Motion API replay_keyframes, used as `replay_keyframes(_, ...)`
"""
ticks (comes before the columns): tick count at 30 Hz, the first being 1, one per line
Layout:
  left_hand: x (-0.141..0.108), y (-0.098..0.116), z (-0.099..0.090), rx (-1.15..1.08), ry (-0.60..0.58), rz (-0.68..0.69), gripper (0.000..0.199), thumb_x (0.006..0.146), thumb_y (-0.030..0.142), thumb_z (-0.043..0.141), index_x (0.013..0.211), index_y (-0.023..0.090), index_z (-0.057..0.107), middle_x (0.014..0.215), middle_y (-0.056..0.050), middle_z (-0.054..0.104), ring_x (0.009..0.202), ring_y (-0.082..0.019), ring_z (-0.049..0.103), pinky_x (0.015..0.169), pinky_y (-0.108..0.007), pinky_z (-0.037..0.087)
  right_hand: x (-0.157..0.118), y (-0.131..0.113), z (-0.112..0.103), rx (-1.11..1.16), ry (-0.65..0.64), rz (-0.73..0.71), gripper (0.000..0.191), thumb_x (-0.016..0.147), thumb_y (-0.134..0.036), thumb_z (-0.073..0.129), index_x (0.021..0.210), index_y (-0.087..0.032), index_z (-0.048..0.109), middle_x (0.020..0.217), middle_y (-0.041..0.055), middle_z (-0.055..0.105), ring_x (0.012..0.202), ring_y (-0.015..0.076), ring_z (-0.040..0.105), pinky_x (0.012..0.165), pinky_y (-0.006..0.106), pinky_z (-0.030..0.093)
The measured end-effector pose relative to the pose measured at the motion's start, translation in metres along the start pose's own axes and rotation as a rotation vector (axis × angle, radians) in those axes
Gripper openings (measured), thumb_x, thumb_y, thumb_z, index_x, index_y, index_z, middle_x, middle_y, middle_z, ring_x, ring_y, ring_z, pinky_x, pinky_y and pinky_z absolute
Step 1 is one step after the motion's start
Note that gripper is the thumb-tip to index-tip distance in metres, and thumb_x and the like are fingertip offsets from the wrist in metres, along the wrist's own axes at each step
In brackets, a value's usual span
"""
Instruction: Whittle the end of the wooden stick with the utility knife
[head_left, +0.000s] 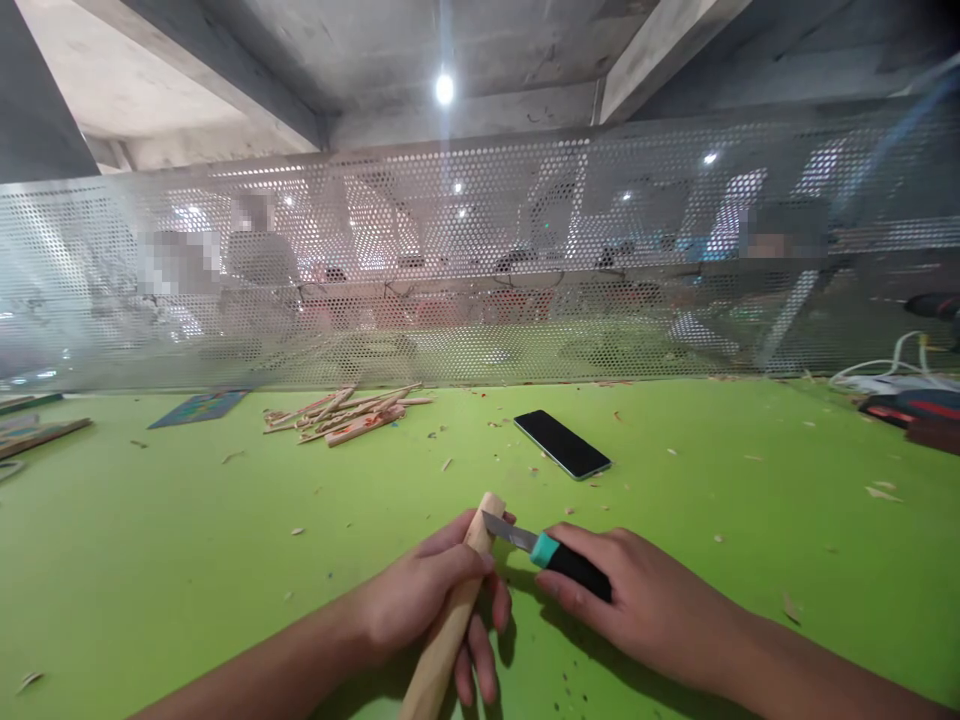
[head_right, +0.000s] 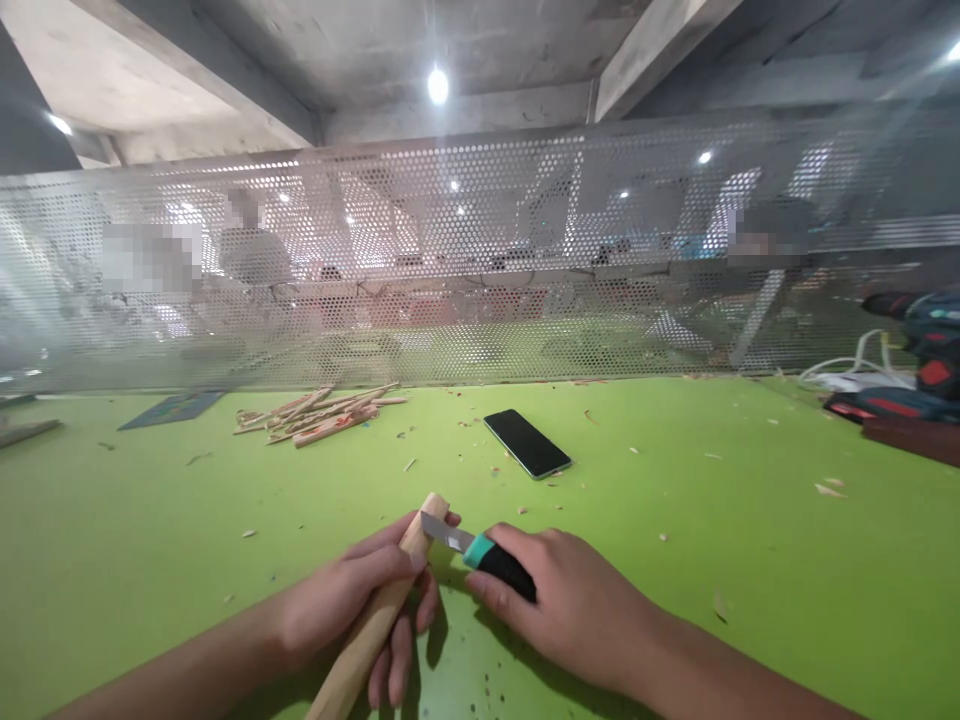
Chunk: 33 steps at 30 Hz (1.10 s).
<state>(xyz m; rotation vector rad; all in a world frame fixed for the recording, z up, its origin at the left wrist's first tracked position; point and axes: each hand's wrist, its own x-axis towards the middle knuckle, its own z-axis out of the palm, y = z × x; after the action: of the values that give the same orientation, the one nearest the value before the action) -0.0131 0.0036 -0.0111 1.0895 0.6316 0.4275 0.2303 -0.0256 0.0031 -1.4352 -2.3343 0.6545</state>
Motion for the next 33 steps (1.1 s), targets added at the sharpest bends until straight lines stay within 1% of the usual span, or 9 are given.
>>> replay_keyframes(2, 0.000, 0.000, 0.001, 0.002, 0.000, 0.010, 0.054, 0.093, 0.044, 0.057, 0.137, 0.027, 0.031, 0.088, -0.004, 0.068, 0.051, -0.020, 0.070, 0.037, -0.019, 0.046, 0.000, 0.000, 0.000, 0.010, 0.003, 0.011, 0.042, 0.104, -0.061, 0.049, 0.090, -0.023, 0.057, 0.073, 0.0003, 0.064, 0.063, 0.0189, 0.057, 0.056, 0.028, 0.031)
replay_keyframes(5, 0.000, 0.001, 0.003, 0.025, 0.028, 0.031, 0.052, 0.093, 0.043, 0.063, 0.133, 0.024, 0.037, 0.090, -0.005, 0.069, 0.051, -0.016, 0.068, 0.036, -0.015, 0.043, 0.000, 0.000, 0.000, 0.012, 0.003, 0.033, 0.041, 0.104, -0.060, 0.050, 0.091, -0.023, 0.057, 0.074, 0.0005, 0.065, 0.064, 0.0195, 0.059, 0.057, 0.028, 0.031)
replay_keyframes(10, -0.001, 0.005, 0.004, 0.062, 0.064, 0.049, 0.039, 0.092, 0.040, 0.068, 0.118, 0.021, 0.047, 0.083, -0.001, 0.068, 0.035, -0.004, 0.048, 0.032, -0.012, 0.036, -0.001, -0.001, -0.001, 0.006, -0.003, 0.040, 0.041, 0.104, -0.060, 0.049, 0.091, -0.022, 0.057, 0.074, 0.0013, 0.065, 0.064, 0.0201, 0.059, 0.056, 0.029, 0.031)
replay_keyframes(13, -0.001, 0.007, 0.004, 0.100, 0.057, 0.017, 0.041, 0.090, 0.045, 0.072, 0.113, 0.020, 0.050, 0.074, 0.002, 0.066, 0.035, -0.005, 0.048, 0.031, -0.013, 0.035, -0.001, -0.002, 0.000, 0.007, 0.001, 0.029, 0.042, 0.105, -0.060, 0.048, 0.091, -0.022, 0.057, 0.075, 0.0019, 0.066, 0.065, 0.0205, 0.060, 0.057, 0.029, 0.032)
replay_keyframes(18, 0.005, 0.008, 0.005, 0.192, 0.007, -0.025, 0.045, 0.084, 0.057, 0.075, 0.085, 0.017, 0.055, 0.059, 0.001, 0.062, 0.033, -0.007, 0.049, 0.032, -0.016, 0.035, -0.001, -0.003, 0.001, -0.001, 0.008, -0.008, 0.041, 0.106, -0.059, 0.046, 0.093, -0.022, 0.058, 0.077, 0.0027, 0.068, 0.066, 0.0207, 0.061, 0.058, 0.029, 0.033)
replay_keyframes(21, 0.007, 0.007, 0.006, 0.217, 0.001, -0.045, 0.052, 0.081, 0.065, 0.075, 0.074, 0.017, 0.055, 0.049, 0.003, 0.056, 0.031, -0.008, 0.048, 0.031, -0.016, 0.034, -0.003, -0.005, 0.001, -0.021, -0.007, -0.056, 0.035, 0.106, -0.053, 0.047, 0.093, -0.022, 0.058, 0.079, 0.0027, 0.069, 0.066, 0.0201, 0.060, 0.058, 0.029, 0.031)
replay_keyframes(27, 0.006, 0.007, 0.009, 0.239, 0.027, -0.034, 0.054, 0.077, 0.066, 0.078, 0.072, 0.018, 0.054, 0.049, 0.004, 0.054, 0.031, -0.008, 0.047, 0.032, -0.016, 0.037, -0.005, -0.009, 0.001, -0.041, -0.039, -0.116, 0.026, 0.107, -0.041, 0.043, 0.093, -0.024, 0.055, 0.074, -0.0003, 0.066, 0.059, 0.0174, 0.054, 0.056, 0.030, 0.029)
replay_keyframes(30, 0.006, 0.007, 0.010, 0.226, 0.027, -0.015, 0.054, 0.080, 0.067, 0.074, 0.073, 0.018, 0.054, 0.047, 0.004, 0.052, 0.031, -0.010, 0.049, 0.031, -0.017, 0.040, -0.004, -0.009, 0.003, -0.058, -0.026, -0.120, 0.026, 0.107, -0.042, 0.042, 0.096, -0.024, 0.056, 0.077, 0.0011, 0.068, 0.062, 0.0190, 0.058, 0.057, 0.030, 0.031)
replay_keyframes(33, 0.006, 0.008, 0.012, 0.229, 0.019, -0.028, 0.056, 0.081, 0.068, 0.071, 0.065, 0.018, 0.052, 0.044, 0.003, 0.051, 0.028, -0.010, 0.048, 0.030, -0.018, 0.038, -0.004, -0.008, 0.005, -0.067, -0.017, -0.115, 0.030, 0.108, -0.046, 0.039, 0.098, -0.023, 0.056, 0.079, 0.0026, 0.069, 0.063, 0.0202, 0.059, 0.057, 0.030, 0.031)
